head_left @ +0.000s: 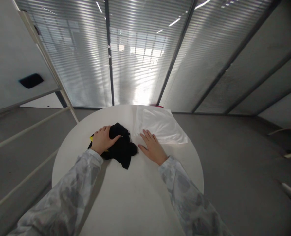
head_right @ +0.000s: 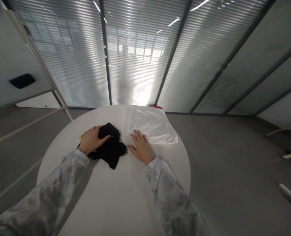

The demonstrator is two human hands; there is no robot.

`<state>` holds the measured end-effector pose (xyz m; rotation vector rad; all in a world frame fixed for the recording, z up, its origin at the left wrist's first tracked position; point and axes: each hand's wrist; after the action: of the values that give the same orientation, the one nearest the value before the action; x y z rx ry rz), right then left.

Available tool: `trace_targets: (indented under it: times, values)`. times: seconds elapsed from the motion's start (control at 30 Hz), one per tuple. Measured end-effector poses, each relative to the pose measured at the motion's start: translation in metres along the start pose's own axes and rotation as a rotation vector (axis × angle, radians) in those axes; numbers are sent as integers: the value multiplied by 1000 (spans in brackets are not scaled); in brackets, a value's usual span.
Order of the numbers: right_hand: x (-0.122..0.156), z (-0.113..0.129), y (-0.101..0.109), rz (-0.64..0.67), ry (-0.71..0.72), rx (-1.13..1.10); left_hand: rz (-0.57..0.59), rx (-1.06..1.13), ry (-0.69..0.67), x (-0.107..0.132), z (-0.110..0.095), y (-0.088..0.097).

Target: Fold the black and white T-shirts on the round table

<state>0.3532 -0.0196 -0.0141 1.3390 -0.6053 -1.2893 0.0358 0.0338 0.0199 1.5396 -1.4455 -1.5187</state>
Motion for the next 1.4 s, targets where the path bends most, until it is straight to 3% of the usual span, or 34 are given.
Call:
trace_targets:
  times: [0.13,0.4,0.6,0.73,0.9,1.07,1.27,1.4]
  values:
    - [0,2,5,-23,2,-33,75,19,-56,-1,5,-4]
    - [-3,16,20,-66,57,-197,130,340,-255,3,-5,-6]
    - [-4,21,24,22,172,-250,129,662,-245,7,-24,-6]
    - [-6,22,26,34,159,-243,143,801,-263,7,-27,-7]
    - [-6,17,22,-107,137,-362,93,795,-399,5,-17,-7]
    - [-6,5,16,-321,-23,-653,73,726,-612,3,-6,2]
    - [-6,-5,16,-385,-321,-1026,142,597,-647,5,-5,4]
    - [-6,-2,16,-410,-414,-1119,162,550,-647,4,-5,-1]
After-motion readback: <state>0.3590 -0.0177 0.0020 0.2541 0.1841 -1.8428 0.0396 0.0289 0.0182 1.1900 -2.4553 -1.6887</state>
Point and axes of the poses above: each hand's wrist, its own x-axis away from the middle knuckle, its own y-axis out of the back of the hand, z = x × y, and after that the axes turned 5 degrees about -y, right-handed
